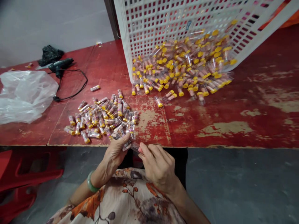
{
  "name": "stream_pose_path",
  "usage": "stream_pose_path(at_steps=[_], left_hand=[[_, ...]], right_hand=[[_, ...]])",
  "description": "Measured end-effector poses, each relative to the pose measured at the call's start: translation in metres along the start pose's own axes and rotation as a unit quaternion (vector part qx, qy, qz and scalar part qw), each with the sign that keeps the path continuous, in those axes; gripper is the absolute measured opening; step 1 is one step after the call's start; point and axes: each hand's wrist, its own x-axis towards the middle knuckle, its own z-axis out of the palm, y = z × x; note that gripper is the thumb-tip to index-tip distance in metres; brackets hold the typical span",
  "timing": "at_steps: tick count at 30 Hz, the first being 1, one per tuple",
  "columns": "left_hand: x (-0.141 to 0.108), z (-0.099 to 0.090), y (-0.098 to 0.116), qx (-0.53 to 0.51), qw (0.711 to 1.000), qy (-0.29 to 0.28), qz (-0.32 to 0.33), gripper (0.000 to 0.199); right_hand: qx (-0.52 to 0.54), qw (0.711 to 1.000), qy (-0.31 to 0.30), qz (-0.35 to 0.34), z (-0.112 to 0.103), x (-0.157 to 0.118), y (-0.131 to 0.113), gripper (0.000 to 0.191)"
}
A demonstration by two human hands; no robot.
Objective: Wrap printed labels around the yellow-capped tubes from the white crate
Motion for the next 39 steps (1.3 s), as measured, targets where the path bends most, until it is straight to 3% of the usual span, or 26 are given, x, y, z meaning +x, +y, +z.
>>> stream_pose_path(at_steps=[6,13,18,23,27,31,34,39], left_hand=[[-0.006,0.006,-0.003,-0.009,1.0,-0.005,0.018,0.043],[-0.008,0.004,-0.005,0.002,0.996,-0.029,0.088,0.047],[-0.005,-0.001,-0.002,0.002,0.998,-0.02,0.063,0.051],[-0.002,-0.002,-0.003,-0.011,0.999,-0.017,0.034,0.037],[0.001,-0.001,-0.003,-0.028,0.998,-0.006,0.059,0.038],[0.004,-0.002,-0.001,-0.023,0.999,0.015,0.019,0.033],[0.005,-0.003,-0.001,-0.037,0.999,0.021,-0.01,0.032],[0.006,0.0,-0.005,-0.063,0.997,0.033,0.018,0.037]], right_hand=[[-0.142,0.989,0.036,-0.007,0.0,0.002,-0.005,0.043],[-0.081,0.995,0.063,0.018,0.012,0.001,-0.014,0.045],[-0.09,0.993,0.079,0.012,0.021,-0.001,-0.015,0.046],[-0.118,0.989,0.084,0.012,0.025,-0.001,-0.013,0.047],[0.015,0.994,0.09,0.052,0.028,0.0,-0.011,0.044],[0.132,0.977,0.112,0.128,0.032,0.002,-0.008,0.03],[0.08,0.986,0.109,0.096,0.034,0.002,-0.007,0.032],[-0.024,0.993,0.111,0.032,0.035,0.002,-0.009,0.038]])
